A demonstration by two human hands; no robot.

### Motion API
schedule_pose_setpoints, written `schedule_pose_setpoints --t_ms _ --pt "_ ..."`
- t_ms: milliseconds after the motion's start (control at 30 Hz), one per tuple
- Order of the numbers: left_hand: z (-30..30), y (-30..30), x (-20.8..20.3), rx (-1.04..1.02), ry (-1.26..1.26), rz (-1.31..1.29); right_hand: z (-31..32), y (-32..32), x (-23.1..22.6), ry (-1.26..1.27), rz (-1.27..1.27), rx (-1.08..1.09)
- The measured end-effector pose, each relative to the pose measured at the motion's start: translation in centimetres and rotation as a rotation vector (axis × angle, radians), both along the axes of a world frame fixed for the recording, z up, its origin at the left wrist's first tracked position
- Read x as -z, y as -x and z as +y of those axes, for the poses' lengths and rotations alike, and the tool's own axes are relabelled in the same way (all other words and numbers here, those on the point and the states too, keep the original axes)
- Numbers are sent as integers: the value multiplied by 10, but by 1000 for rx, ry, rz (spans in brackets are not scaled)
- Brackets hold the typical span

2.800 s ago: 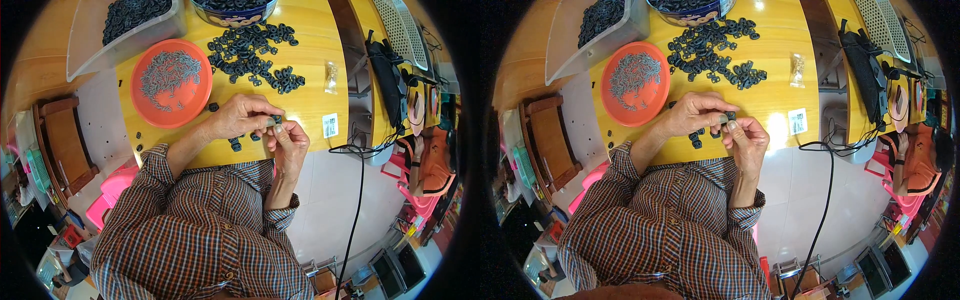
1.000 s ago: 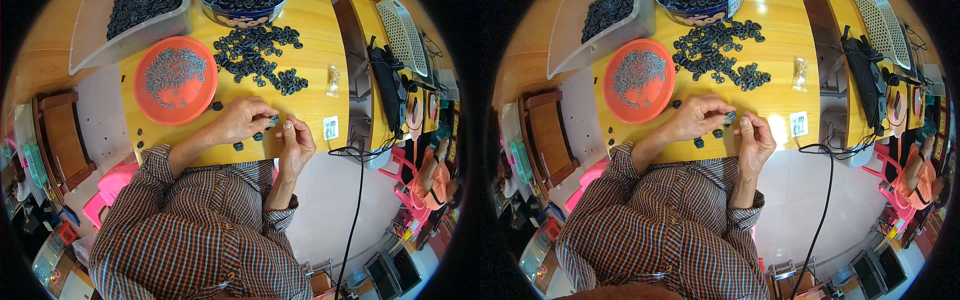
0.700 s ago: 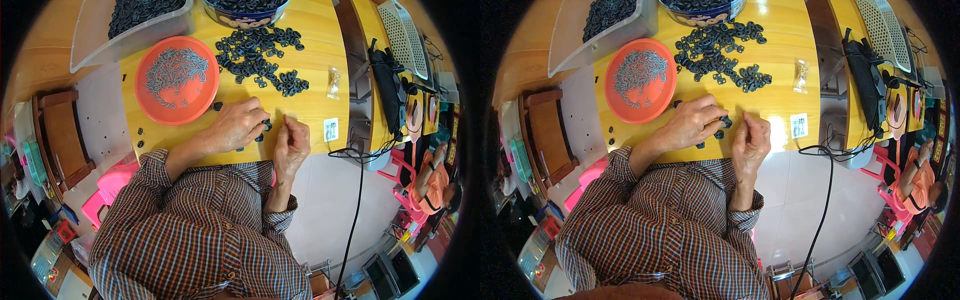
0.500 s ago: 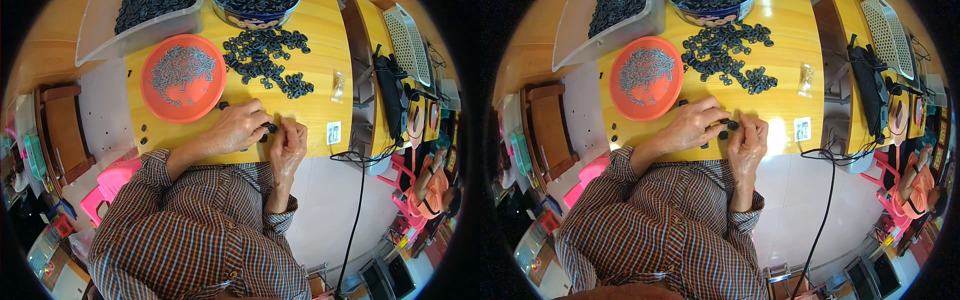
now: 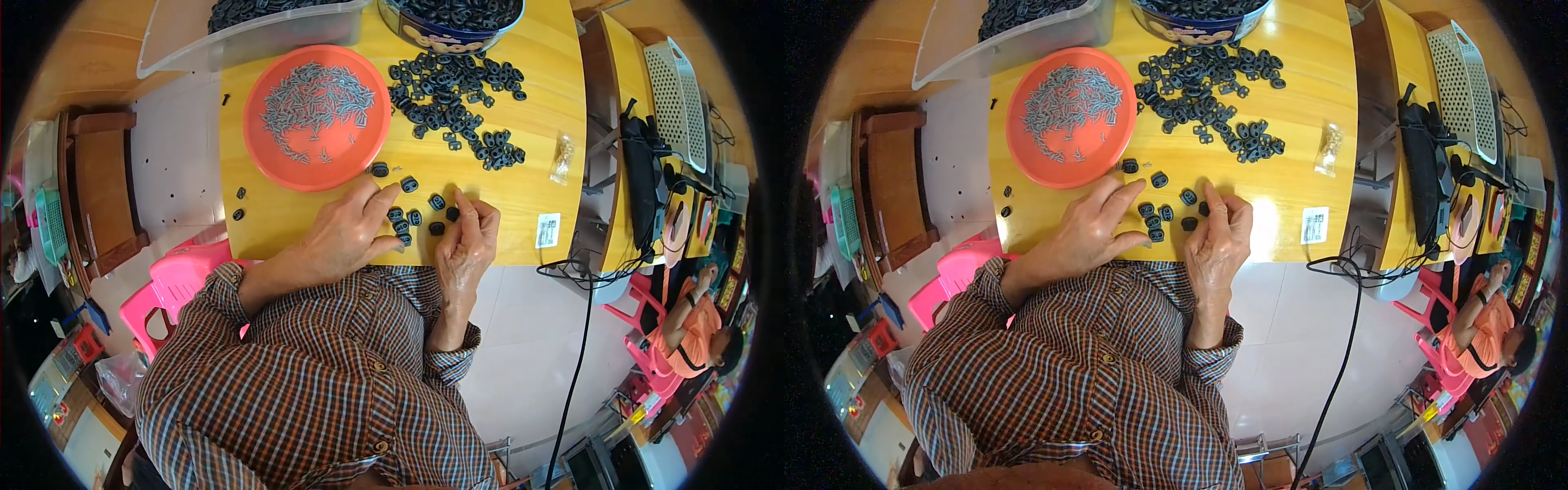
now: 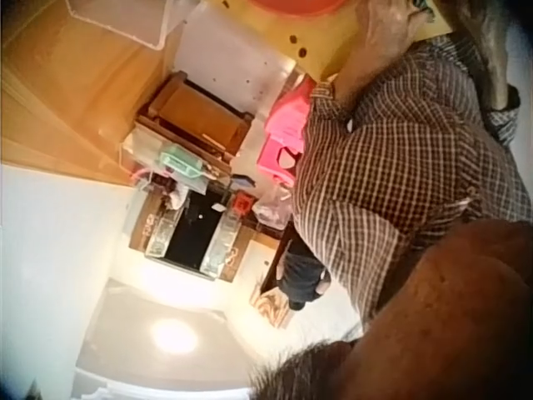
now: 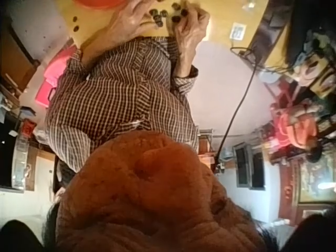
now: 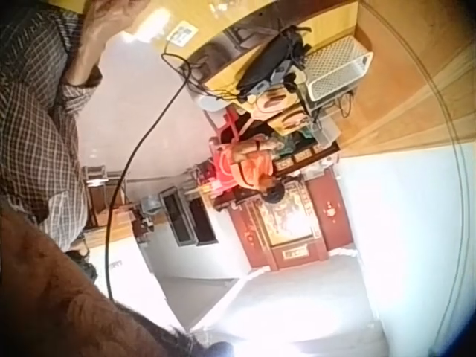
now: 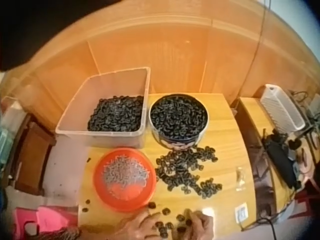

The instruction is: Manually assembling small plastic components by inserting metal pins.

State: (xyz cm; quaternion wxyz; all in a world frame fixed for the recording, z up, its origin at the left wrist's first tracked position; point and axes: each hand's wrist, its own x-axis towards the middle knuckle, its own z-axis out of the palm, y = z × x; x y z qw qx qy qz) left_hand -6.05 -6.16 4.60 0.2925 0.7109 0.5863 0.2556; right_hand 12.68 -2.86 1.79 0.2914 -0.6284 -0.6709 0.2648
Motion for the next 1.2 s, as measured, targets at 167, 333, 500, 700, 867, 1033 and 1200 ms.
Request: schedule_pose_setpoints --t_ms 167,333,500,700,867,1033,1200 --pt "-4 -1 14 -31 35 48 1 4 -2 -94 -93 -87" --pt "-1 -8 26 21 42 5 -2 10 -1 -83 -60 -115" --pt "-1 -6 27 38 20 -54 -4 9 5 -78 7 -92" --pt "-8 -5 29 3 -50 -59 3 14 7 -151 21 -52" --pt "-10 1 32 -80 -103 16 12 27 5 -186 -1 -100" --pt "-8 7 38 -172 -238 70 16 35 -5 -194 -81 -155" --pt "-2 3 35 -247 -234 136 16 40 -6 -168 -155 -203"
